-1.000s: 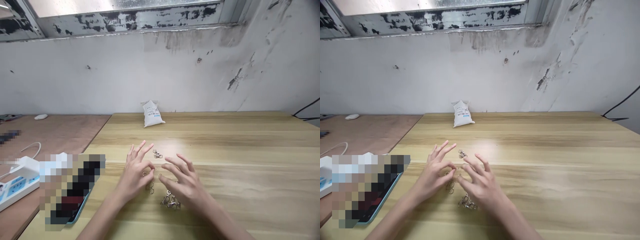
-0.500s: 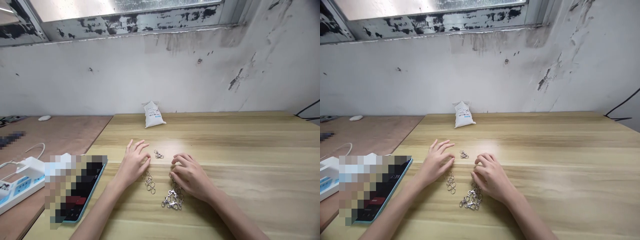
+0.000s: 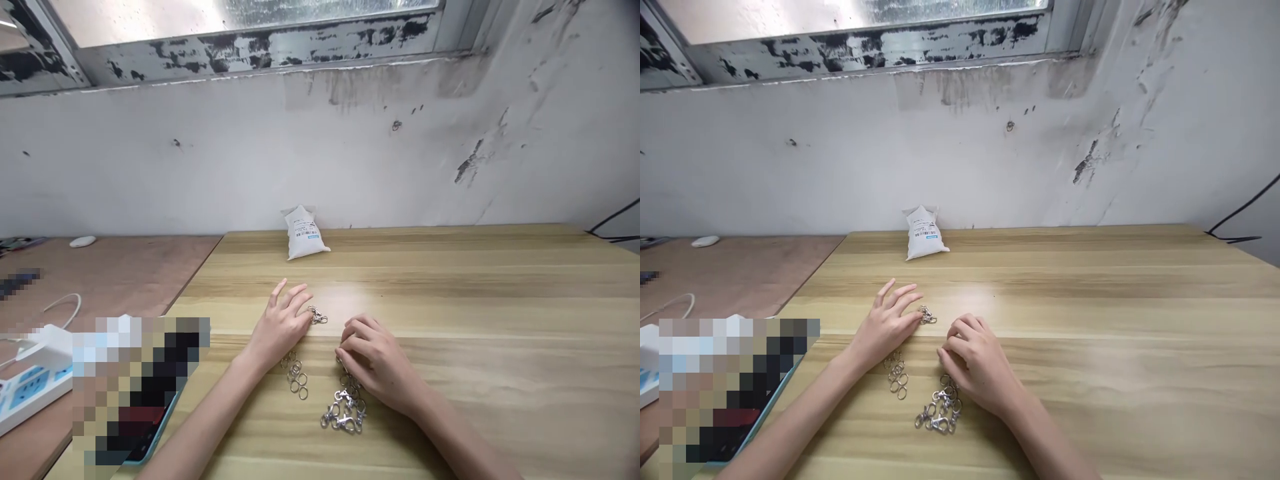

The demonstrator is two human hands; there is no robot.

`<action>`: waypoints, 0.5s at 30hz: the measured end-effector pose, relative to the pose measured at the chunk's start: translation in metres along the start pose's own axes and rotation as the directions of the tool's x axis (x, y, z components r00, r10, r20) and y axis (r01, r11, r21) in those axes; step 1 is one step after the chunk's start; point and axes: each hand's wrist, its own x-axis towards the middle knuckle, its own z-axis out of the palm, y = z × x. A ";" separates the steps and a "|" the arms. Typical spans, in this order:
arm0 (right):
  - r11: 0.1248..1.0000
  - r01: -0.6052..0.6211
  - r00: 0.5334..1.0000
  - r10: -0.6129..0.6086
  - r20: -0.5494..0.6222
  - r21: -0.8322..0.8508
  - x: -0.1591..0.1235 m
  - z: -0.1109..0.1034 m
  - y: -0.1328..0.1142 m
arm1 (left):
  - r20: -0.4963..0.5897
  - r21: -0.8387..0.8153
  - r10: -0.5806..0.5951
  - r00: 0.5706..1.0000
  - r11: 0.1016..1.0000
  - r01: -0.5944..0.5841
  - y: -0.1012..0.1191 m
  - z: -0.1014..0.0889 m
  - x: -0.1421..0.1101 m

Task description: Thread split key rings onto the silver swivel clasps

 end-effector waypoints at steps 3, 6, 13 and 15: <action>1.000 -0.015 1.000 0.015 0.012 0.008 0.000 0.002 0.001 | -0.016 0.021 0.042 0.999 0.999 -0.041 -0.001 0.004 0.001; 0.999 -0.033 0.999 0.033 0.019 0.013 -0.002 0.002 0.001 | -0.015 0.019 0.037 0.999 0.999 -0.037 -0.001 0.005 0.000; 0.996 -0.065 0.998 0.064 0.022 0.056 -0.002 0.003 0.003 | 0.004 -0.025 -0.024 1.000 0.999 0.024 0.000 0.003 -0.003; 0.996 -0.069 0.998 0.069 0.013 0.052 -0.002 0.003 0.003 | 0.016 -0.055 -0.061 0.998 0.997 0.062 0.000 0.001 -0.002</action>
